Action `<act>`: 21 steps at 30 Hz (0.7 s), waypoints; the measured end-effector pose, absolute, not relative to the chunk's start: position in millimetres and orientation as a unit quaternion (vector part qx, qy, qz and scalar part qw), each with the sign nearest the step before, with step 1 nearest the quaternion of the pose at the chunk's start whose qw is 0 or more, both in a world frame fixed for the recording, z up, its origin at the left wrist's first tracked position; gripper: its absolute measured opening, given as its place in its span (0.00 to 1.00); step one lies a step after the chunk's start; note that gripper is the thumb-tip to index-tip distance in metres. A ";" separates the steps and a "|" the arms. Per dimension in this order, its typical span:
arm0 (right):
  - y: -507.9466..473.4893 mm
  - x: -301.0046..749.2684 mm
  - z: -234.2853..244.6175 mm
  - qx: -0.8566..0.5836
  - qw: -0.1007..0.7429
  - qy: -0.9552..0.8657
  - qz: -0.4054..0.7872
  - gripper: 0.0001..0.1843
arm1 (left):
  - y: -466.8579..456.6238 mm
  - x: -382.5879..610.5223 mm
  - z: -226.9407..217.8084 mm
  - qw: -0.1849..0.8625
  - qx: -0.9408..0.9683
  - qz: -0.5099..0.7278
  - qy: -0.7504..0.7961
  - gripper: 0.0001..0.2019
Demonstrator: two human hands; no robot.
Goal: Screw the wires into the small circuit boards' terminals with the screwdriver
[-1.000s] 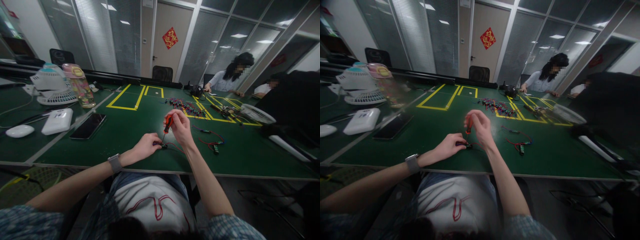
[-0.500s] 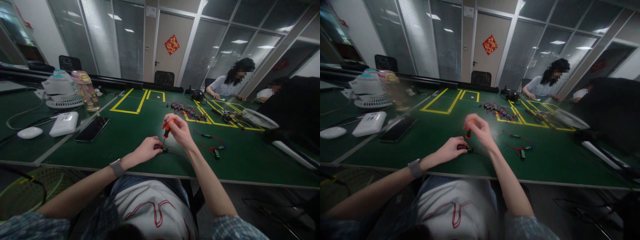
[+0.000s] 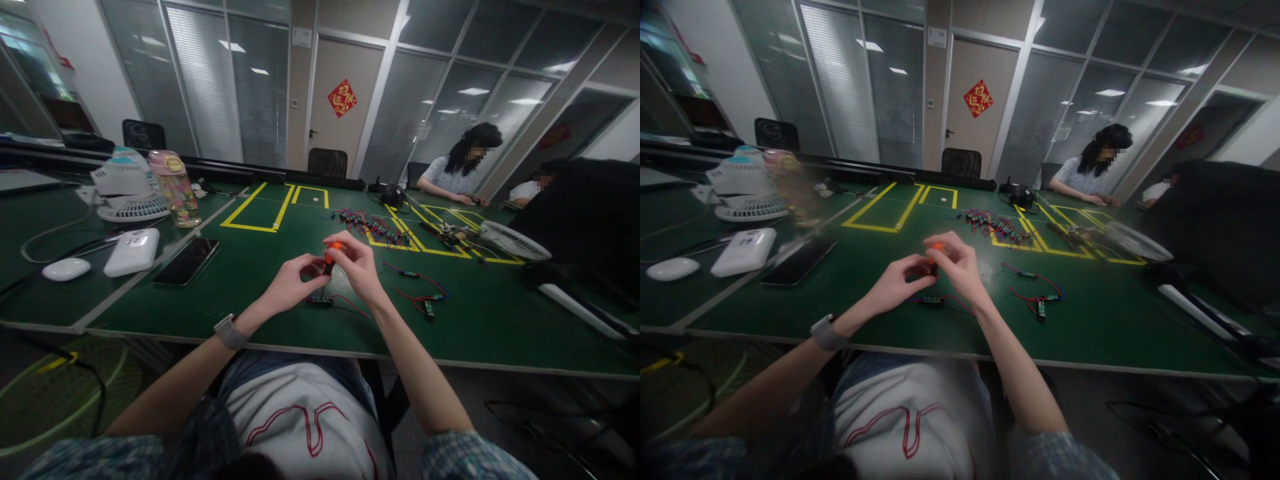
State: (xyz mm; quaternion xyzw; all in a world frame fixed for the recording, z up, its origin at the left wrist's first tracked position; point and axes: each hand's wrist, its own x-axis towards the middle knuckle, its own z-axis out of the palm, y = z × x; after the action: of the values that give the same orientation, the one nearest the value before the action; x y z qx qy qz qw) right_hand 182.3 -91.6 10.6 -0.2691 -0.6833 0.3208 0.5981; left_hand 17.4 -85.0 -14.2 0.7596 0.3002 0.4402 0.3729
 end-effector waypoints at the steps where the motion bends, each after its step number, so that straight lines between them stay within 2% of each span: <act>1: -93.2 181.3 11.9 -0.275 0.599 -0.682 0.317 0.09 | -86.4 18.6 -9.2 0.362 0.753 0.475 0.277 0.13; 4: -97.0 179.3 13.5 -0.282 0.622 -0.659 0.315 0.17 | -91.2 23.7 -1.8 0.300 0.766 0.508 0.255 0.09; 5: -97.7 179.3 13.1 -0.283 0.635 -0.649 0.309 0.17 | -92.8 25.9 -2.4 0.300 0.762 0.516 0.253 0.11; 8: -97.8 181.0 10.6 -0.305 0.649 -0.637 0.283 0.12 | -96.5 32.5 -9.5 0.337 0.719 0.558 0.243 0.21; 12: -98.2 182.6 9.8 -0.314 0.658 -0.633 0.260 0.10 | -98.3 34.9 -10.8 0.293 0.739 0.571 0.206 0.26; 15: -98.9 184.9 12.0 -0.320 0.656 -0.645 0.226 0.11 | -100.2 31.1 0.0 0.207 0.783 0.547 0.210 0.25; 17: -98.1 190.7 11.5 -0.327 0.639 -0.658 0.229 0.11 | -101.3 27.2 8.5 0.175 0.815 0.512 0.208 0.21; 21: -95.2 211.0 -1.8 -0.333 0.566 -0.681 0.324 0.20 | -97.1 18.9 19.5 0.177 0.830 0.480 0.222 0.16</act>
State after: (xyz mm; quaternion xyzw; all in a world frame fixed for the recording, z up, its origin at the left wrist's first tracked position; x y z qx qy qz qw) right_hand 211.0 -95.2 -1.8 -0.3334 -0.6809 0.3239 0.5660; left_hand 18.9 -97.1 19.5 0.8300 0.2219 0.4800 0.1774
